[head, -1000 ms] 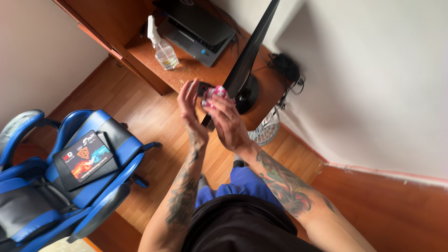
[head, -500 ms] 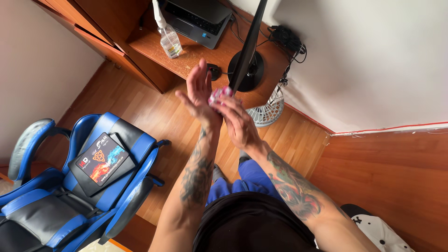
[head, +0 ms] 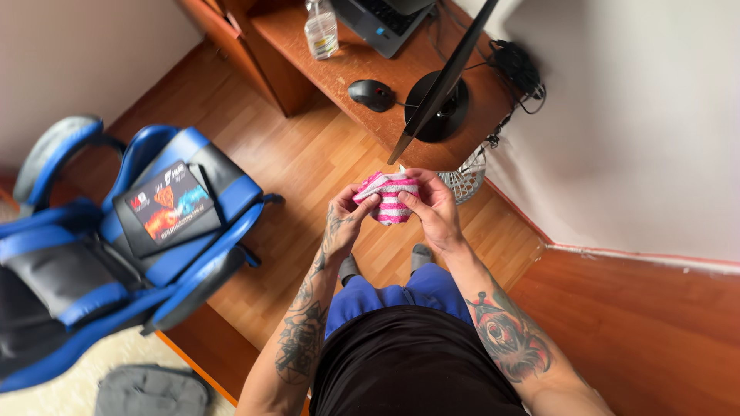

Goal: The person cleans a computer monitor by hand with a cloth. They wipe the back, sides, and front of the screen, spraying a cleaning solution onto the cloth during the process.

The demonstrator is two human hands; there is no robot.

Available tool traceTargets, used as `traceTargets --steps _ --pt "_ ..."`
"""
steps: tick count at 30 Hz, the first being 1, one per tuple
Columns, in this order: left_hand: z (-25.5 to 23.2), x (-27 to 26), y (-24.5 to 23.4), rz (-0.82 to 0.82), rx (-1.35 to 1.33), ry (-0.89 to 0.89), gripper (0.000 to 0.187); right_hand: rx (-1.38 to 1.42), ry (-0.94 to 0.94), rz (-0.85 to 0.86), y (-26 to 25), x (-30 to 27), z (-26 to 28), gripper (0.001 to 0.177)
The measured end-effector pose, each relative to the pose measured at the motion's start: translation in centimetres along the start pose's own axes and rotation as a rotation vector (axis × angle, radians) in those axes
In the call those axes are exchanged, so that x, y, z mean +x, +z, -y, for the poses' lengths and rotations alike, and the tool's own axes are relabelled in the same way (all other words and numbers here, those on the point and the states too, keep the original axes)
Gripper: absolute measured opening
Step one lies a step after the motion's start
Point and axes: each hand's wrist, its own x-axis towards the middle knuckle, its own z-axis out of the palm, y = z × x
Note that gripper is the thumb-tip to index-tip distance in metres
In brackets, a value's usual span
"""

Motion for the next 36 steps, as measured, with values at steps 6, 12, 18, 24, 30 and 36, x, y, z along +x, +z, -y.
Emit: traceTargets --steps 6,12,18,24,30,36 --pt "0.6 -1.0 3.8 -0.13 -0.079 -0.001 0.028 -0.033 0.101 0.128 -5.4 0.8 1.1 0.043" --pt "2.8 -2.6 9.9 -0.254 -0.011 0.047 0.036 -0.193 0.104 0.213 -12.4 1.5 4.0 0.03" --pt "4.8 -4.6 16.3 -0.618 0.545 0.195 0.019 -0.851 -0.4 0.345 -16.7 0.6 8.5 0.027" --pt "2.6 -7.7 19.6 -0.651 0.828 0.283 0.016 -0.772 -0.511 0.408 -17.3 -0.4 10.2 0.027" --pt "0.6 -10.5 21.0 -0.288 0.83 0.605 0.046 -0.509 -0.334 0.69 -16.7 -0.9 11.0 0.017" --pt "1.2 -11.9 18.4 -0.285 1.245 0.428 0.034 -0.431 0.003 0.559 -14.6 -2.7 8.3 0.032"
